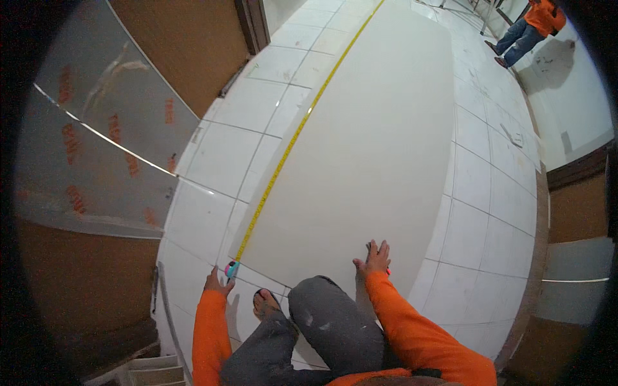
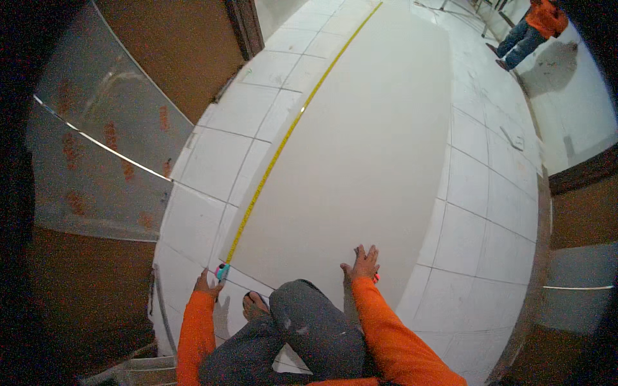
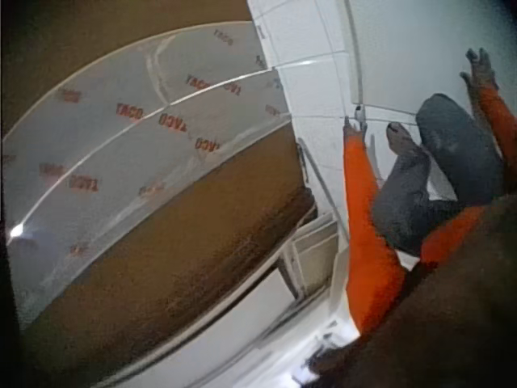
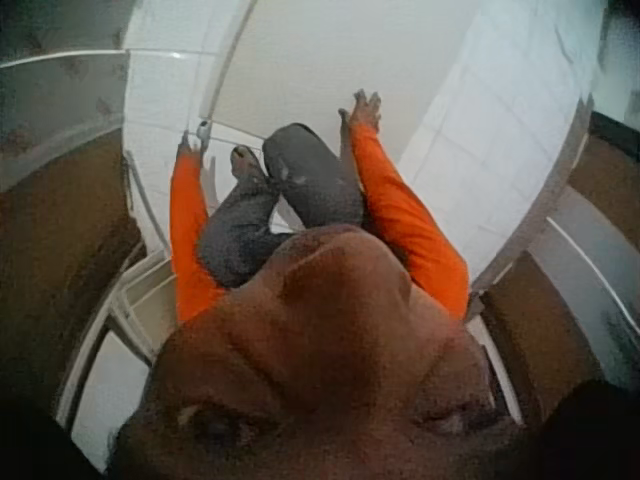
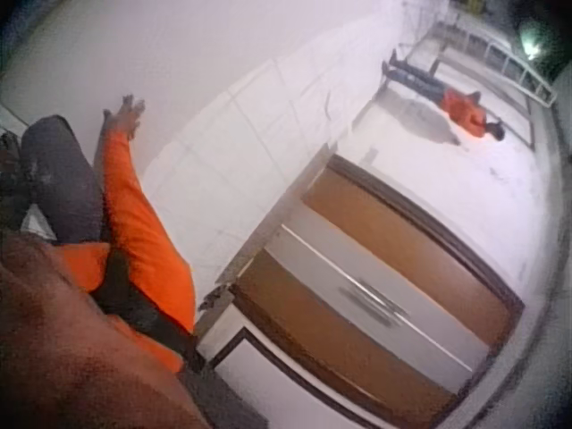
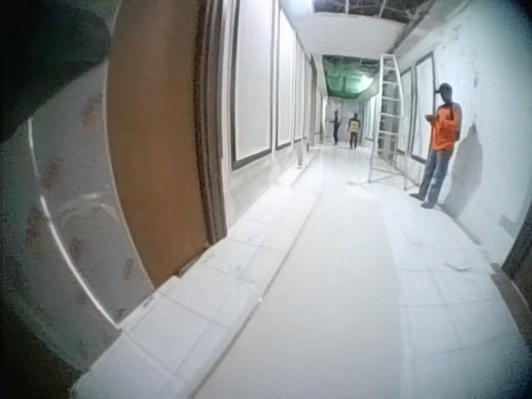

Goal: The person uses a measuring tape to mark lengths on a large board, then applies a metal trim strip and scores the board with a utility knife.

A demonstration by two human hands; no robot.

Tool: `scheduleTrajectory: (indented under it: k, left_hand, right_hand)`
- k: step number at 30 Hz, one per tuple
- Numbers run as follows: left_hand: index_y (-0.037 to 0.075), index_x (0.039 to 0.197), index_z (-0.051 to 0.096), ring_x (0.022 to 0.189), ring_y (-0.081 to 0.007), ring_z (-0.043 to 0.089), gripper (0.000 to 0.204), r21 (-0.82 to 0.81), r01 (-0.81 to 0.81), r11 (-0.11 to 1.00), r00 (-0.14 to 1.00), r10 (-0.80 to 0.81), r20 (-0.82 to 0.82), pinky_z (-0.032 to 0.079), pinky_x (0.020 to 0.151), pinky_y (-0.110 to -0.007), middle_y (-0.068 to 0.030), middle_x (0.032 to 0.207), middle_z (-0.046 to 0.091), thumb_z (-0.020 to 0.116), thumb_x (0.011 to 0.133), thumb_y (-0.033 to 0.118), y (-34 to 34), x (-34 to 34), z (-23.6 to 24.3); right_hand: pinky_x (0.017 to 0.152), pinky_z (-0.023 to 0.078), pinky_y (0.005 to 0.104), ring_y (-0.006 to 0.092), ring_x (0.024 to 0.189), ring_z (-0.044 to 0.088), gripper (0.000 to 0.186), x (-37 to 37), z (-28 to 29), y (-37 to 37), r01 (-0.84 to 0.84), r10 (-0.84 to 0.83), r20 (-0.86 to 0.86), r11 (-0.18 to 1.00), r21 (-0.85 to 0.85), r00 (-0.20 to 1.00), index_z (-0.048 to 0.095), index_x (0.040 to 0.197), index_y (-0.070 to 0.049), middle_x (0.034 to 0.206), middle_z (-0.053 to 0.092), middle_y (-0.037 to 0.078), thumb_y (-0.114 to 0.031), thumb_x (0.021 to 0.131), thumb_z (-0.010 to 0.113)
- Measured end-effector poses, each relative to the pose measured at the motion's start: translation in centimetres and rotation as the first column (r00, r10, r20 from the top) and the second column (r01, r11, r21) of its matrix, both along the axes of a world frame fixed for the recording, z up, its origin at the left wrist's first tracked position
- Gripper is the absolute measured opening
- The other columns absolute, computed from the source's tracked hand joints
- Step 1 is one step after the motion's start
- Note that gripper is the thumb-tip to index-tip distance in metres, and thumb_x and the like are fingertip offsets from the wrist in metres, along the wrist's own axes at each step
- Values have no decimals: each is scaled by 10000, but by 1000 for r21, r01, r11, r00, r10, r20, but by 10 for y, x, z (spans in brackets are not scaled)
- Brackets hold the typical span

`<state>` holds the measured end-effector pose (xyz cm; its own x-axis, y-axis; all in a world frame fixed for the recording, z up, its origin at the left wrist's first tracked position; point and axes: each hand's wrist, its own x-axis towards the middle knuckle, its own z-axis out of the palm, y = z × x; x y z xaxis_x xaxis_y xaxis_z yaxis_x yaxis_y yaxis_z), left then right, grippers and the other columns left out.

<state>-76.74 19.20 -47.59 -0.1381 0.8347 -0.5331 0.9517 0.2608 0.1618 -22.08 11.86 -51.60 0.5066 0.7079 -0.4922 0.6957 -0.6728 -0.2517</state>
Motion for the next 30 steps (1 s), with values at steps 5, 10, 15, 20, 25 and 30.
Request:
scheduleTrajectory:
  k: [5, 10, 15, 20, 25, 30]
  left_hand:
    - [144, 1522, 300, 1187, -417, 575, 901, 34, 23, 999, 1000, -22, -10, 502, 977, -502, -205, 1281, 539, 800, 803, 357, 12, 38, -48]
    - [126, 1225, 516, 1048, -389, 633, 471, 168, -40, 985, 999, 35, 30, 539, 869, -510, -162, 1137, 589, 753, 864, 315, 20, 38, -71]
    - [89, 1052, 532, 977, -400, 646, 376, 325, 7, 946, 996, -36, 84, 530, 826, -515, -169, 1023, 630, 765, 823, 275, 28, 25, -73]
    - [77, 1020, 548, 917, -410, 669, 382, 188, -183, 965, 957, 131, 260, 539, 834, -493, -180, 957, 693, 765, 763, 259, 42, 61, -29]
    - [65, 1137, 620, 939, -358, 700, 483, 138, -207, 969, 870, 117, 479, 544, 850, -450, -185, 1008, 725, 775, 743, 297, 55, 82, -37]
    - [79, 1126, 754, 907, -295, 720, 398, 36, -233, 972, 753, 157, 640, 548, 841, -381, -162, 965, 756, 739, 825, 339, 72, 135, -37]
  right_hand:
    - [1143, 261, 683, 433, 1545, 54, 1079, 1, -4, -1, -73, 73, 20, 997, -31, 997, 251, 1589, -194, 1668, 50, 241, -486, 748, 861]
    - [1105, 308, 703, 494, 1523, 60, 1139, 24, -28, -6, -197, 197, 8, 980, -21, 980, 210, 1604, -185, 1649, 49, 285, -492, 727, 869]
    - [1070, 326, 733, 545, 1500, 63, 1189, 27, -49, -7, -229, 229, 35, 973, -3, 973, 173, 1606, -192, 1630, 51, 324, -509, 701, 875]
    - [1056, 336, 740, 544, 1496, 76, 1208, 28, -50, -14, -228, 231, 57, 972, -55, 971, 175, 1604, -206, 1632, 54, 317, -524, 678, 884]
    - [1057, 334, 740, 548, 1496, 72, 1212, 30, -58, -10, -244, 247, 53, 968, -52, 968, 182, 1604, -217, 1636, 50, 310, -536, 669, 885]
    - [1062, 336, 731, 561, 1491, 72, 1220, 37, -69, -16, -252, 253, 79, 968, -20, 964, 179, 1604, -213, 1632, 45, 321, -534, 664, 889]
